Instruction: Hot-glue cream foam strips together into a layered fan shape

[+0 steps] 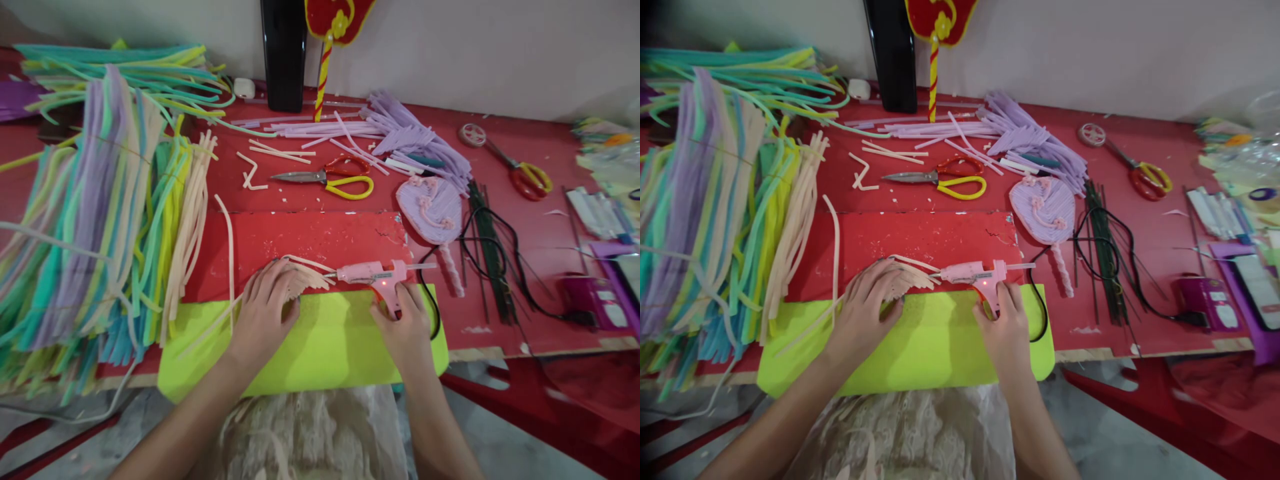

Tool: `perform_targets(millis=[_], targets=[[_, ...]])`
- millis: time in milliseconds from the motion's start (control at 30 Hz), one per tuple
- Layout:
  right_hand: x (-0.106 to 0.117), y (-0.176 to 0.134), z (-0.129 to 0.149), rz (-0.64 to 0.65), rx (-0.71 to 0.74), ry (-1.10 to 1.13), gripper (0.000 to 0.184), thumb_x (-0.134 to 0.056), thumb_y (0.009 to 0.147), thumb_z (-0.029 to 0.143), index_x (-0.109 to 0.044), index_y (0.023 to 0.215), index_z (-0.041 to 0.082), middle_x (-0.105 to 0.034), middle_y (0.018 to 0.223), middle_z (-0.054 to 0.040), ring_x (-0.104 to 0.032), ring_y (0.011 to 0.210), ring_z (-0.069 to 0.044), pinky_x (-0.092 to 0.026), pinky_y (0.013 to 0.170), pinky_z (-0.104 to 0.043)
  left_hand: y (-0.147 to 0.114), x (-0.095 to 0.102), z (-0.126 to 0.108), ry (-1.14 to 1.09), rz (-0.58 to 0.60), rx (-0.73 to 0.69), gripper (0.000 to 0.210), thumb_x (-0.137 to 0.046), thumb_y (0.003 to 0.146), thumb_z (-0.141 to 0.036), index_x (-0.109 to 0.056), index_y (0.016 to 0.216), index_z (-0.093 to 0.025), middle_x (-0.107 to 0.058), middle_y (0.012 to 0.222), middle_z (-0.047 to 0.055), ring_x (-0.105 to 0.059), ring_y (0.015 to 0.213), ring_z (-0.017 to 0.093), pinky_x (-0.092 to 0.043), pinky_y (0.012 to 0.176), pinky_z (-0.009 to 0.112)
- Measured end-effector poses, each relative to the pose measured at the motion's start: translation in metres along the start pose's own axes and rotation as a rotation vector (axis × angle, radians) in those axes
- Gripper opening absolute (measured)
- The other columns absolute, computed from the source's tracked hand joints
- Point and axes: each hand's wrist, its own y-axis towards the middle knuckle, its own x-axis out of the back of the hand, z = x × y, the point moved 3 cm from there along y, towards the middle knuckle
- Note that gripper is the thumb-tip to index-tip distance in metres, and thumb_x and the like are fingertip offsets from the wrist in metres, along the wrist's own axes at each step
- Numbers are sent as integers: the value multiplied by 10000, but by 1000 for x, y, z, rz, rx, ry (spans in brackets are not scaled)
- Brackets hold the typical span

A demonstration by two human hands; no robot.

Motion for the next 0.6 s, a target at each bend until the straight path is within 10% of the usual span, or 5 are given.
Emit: perform_targets(millis=[600], targets=[[3,-4,-9,-21,-46,29,227,-574,793,318,-561,987,202,-554,938,-77,-553,820,-219,-510,709,-374,-1,-1,0,9,10,3,459,-508,849,-159,-435,1301,-193,-480,1404,105,-440,1292,276,-351,1088,465]])
